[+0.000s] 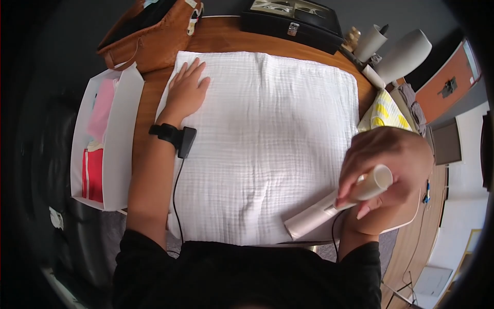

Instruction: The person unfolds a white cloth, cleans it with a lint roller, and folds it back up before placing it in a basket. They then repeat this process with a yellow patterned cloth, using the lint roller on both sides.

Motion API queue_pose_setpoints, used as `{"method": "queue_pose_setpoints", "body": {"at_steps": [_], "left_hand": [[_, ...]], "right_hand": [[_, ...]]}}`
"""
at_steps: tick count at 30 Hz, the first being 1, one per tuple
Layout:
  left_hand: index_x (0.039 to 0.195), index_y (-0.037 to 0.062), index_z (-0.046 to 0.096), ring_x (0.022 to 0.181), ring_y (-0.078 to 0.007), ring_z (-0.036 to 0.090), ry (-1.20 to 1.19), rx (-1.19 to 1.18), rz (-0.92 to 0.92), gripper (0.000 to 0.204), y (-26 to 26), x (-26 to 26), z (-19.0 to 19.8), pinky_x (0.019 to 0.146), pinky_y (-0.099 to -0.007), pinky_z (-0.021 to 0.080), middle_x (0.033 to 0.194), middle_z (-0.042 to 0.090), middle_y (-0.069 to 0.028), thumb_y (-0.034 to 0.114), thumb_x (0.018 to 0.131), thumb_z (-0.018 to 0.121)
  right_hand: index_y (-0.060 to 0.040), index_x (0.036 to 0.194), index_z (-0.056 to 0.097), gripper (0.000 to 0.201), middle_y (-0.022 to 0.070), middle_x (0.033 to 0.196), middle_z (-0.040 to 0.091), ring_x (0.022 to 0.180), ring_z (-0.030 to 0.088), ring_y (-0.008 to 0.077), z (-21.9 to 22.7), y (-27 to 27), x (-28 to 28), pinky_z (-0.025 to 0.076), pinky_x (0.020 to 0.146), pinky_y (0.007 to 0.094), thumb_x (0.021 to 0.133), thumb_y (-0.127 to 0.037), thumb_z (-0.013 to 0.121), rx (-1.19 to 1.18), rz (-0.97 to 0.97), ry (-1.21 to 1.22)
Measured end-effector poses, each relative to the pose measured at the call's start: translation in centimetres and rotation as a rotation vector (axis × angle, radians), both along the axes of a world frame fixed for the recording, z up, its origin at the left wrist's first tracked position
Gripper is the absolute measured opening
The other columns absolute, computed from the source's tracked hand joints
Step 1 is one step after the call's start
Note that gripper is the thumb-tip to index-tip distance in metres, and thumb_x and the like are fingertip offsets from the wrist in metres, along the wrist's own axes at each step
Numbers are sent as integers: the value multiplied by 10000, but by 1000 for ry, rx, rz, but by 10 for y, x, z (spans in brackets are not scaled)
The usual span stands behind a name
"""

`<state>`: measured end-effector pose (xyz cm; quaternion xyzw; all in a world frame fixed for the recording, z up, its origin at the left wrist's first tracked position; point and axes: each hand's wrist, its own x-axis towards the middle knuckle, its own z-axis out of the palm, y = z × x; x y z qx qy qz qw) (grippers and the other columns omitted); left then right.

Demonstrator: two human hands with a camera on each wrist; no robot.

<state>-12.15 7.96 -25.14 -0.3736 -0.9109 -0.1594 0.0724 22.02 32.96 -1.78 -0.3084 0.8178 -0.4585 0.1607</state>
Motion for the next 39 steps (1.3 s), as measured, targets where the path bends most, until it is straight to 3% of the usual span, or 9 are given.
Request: {"method": "queue_pose_setpoints", "body": {"at_steps": [5, 9, 17, 20, 22, 25, 28, 30, 39], "left_hand": [[1649, 160, 489, 1669, -275, 246, -73, -6, -14, 562, 1, -4, 0, 1352, -468, 166, 1792, 334, -32, 396, 1139, 487], [1657, 168, 482, 1672, -275, 238, -85, -18, -7, 571, 1, -4, 1, 1353, -475, 164, 1792, 335, -33, 400, 1135, 491], [1657, 175, 483, 1668, -282, 251, -81, -15, -25, 576, 0, -5, 2, 1347, -484, 184, 1786, 350, -23, 403, 1128, 500], [1650, 165, 490, 1665, -293, 257, -81, -2, -28, 572, -1, -5, 1, 1344, -480, 197, 1782, 359, -29, 393, 1126, 504], [1649, 158, 490, 1664, -300, 258, -81, -3, -27, 573, 1, -4, 3, 1344, -477, 203, 1780, 362, -37, 389, 1126, 505], [1642, 146, 498, 1660, -301, 275, -60, -17, -11, 557, 1, 2, 8, 1347, -455, 214, 1768, 384, -55, 362, 1130, 522], [1640, 142, 502, 1659, -299, 282, -51, -16, -16, 549, 1, 2, 7, 1349, -444, 221, 1762, 393, -62, 346, 1131, 532], [1641, 147, 499, 1659, -305, 278, -54, -8, -24, 554, 1, -3, 4, 1347, -454, 221, 1765, 388, -59, 358, 1129, 526], [1642, 161, 498, 1658, -315, 272, -57, 10, -47, 559, -1, -8, -2, 1342, -466, 227, 1766, 388, -48, 375, 1126, 517]], "right_hand": [[-15, 1119, 735, 332, 98, 1047, 791, 947, 773, 219, -10, 8, -12, 601, 842, 348, 872, -134, 922, -77, -105, 71], [14, 1081, 725, 431, 135, 1008, 804, 939, 759, 233, -18, 11, -11, 593, 829, 369, 843, -257, 960, -192, -451, 199], [-51, 1147, 790, 275, 75, 1131, 788, 1008, 756, 195, -25, 15, -19, 619, 880, 338, 896, -105, 887, 27, -668, 499], [-51, 1176, 795, 251, 75, 1154, 782, 1010, 745, 181, -20, 13, -16, 617, 836, 307, 930, -56, 843, 7, -766, 344], [-37, 1184, 795, 239, 85, 1161, 783, 1023, 744, 166, -18, 11, -15, 613, 805, 281, 947, -29, 819, -2, -795, 311], [-17, 1189, 788, 259, 108, 1144, 789, 1019, 759, 178, -18, 16, -10, 615, 812, 282, 934, -23, 832, 70, -665, 360], [11, 1184, 782, 293, 132, 1108, 796, 1005, 777, 210, 2, 4, 3, 615, 862, 302, 908, -40, 864, 20, -721, 211], [19, 1181, 782, 315, 137, 1091, 798, 990, 779, 212, -3, 13, 4, 615, 817, 297, 895, -65, 883, -28, -592, 357], [-3, 1286, 746, 353, 93, 965, 767, 835, 735, 135, -1, 21, 7, 571, 719, 262, 991, -187, 812, -35, -609, 262]]}}
